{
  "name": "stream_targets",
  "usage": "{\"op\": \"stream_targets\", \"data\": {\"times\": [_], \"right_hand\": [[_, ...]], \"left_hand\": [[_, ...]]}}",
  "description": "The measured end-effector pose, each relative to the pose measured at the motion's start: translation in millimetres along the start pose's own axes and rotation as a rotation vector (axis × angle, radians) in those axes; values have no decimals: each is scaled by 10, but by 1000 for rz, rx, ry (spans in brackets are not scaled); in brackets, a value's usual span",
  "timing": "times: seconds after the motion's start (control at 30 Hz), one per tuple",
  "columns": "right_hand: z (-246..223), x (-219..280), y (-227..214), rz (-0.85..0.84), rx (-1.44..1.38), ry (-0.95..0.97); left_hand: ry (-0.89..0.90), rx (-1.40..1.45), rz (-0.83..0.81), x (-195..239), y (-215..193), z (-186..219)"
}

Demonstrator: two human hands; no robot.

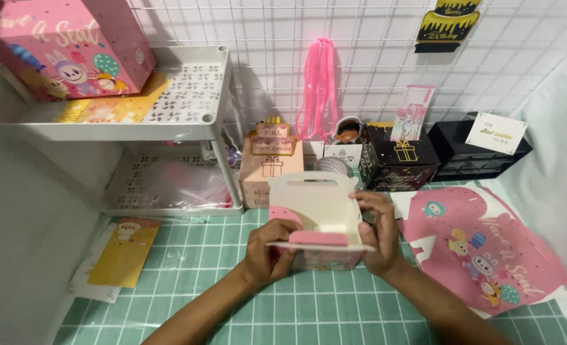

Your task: Assembling small cardboard gift boxes by folding and tucking flaps.

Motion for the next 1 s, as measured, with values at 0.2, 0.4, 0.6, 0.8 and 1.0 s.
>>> {"op": "stream_targets", "data": {"times": [0.2,0.4,0.6,0.8,1.0], "right_hand": [[-34,124,-5,81,118,-114],[-23,162,-6,144,117,-98],[-182,123,104,67,194,-152],[-218,167,210,2,373,-276],[-88,236,214,14,456,-288]], "left_hand": [[10,-226,-22,75,11,-27],[-23,-226,-25,93,-32,-68],[-59,-282,-10,101,-85,-102],[-108,-301,46,77,-139,-117],[-110,-297,22,19,-122,-46]]}}
Point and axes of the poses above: each hand's wrist, its own x-axis away from the middle knuckle, its own y-axis out of the palm, z = x × y, the point moved 10 cm from there along -x, towards the middle knuckle
